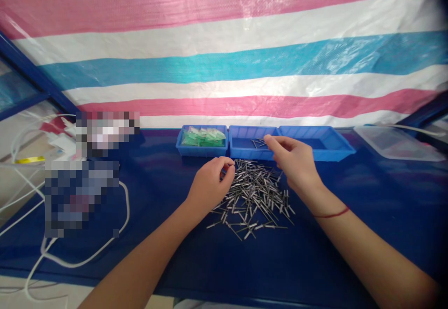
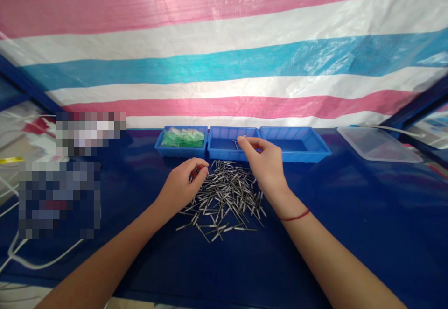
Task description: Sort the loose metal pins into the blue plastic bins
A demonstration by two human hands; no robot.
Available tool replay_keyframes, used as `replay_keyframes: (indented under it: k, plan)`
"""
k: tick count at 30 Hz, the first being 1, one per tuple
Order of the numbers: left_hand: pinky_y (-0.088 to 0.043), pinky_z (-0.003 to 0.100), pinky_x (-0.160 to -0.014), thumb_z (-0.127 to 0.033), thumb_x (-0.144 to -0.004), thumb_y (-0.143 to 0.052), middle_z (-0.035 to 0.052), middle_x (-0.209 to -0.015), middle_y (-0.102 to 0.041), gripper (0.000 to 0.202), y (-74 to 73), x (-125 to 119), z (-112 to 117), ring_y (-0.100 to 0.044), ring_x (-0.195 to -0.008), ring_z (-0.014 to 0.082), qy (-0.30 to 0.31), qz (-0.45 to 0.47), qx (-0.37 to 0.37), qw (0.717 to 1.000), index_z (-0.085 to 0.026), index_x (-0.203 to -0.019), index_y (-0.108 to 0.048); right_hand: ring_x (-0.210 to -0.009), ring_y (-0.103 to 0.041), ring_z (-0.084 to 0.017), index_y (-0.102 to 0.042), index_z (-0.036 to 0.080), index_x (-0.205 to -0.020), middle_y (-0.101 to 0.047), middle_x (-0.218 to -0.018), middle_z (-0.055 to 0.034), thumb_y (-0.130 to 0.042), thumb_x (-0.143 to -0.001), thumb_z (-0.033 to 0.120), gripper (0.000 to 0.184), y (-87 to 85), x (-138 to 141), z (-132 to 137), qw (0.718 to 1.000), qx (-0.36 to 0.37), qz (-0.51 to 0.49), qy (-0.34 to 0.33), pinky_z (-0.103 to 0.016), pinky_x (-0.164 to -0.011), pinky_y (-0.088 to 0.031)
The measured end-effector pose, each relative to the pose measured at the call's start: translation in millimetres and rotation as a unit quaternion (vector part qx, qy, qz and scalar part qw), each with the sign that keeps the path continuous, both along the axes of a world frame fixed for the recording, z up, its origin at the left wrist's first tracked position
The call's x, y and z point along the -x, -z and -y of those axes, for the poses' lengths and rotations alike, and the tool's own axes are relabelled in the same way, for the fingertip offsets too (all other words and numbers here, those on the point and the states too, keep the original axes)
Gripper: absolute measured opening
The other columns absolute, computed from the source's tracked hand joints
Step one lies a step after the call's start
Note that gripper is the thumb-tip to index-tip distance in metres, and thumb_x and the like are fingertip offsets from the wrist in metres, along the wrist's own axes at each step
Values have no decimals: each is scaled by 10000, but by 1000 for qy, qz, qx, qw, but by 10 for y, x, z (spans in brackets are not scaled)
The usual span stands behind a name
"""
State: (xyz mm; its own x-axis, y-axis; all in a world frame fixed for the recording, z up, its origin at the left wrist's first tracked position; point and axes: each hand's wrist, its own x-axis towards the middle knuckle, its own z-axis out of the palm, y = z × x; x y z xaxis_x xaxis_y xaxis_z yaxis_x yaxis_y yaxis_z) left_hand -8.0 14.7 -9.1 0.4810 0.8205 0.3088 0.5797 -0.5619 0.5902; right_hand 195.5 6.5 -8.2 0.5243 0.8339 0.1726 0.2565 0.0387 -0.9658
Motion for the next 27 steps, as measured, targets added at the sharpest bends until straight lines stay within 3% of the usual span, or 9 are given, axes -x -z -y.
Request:
replay_keyframes:
  k: [6,11,20,27]
  plan:
    - [-393,321,-771,-210,-908,-463,58,-972,-654,227,82,2,-26,-543,-860,194,13,-127,-103,986,-203,-1034,-652,-611,-575,-168,-689,166,-861,-665,-770,-77,-604,-785,410,269,92,-32,84,999,-9,10,-34,-262,-460,-402]
    - [-358,324,-757,-290,-935,-464,45,-1052,-654,257,94,-43,-40,-530,-947,200,83,-154,-113,978,-257,-1079,-674,-652,-582,-164,-675,150,-849,-664,-759,-57,-575,-792,340,223,105,100,179,995,-17,36,-87,-275,-559,-451]
    - [-327,340,-750,-223,-883,-534,30,-993,-676,223,59,-44,-31,-540,-899,198,77,-183,-91,976,-263,-1024,-701,-699,-591,-177,-663,162,-829,-681,-781,-54,-539,-813,296,183,112,208,239,987,-13,101,-124,-285,-605,-451]
    - [-327,320,-699,-349,-902,-530,26,-976,-657,213,54,-91,-41,-544,-874,192,65,-209,-68,973,-227,-889,-705,-735,-609,-190,-654,176,-838,-696,-837,-60,-518,-835,268,163,133,256,284,979,7,132,-155,-298,-635,-455]
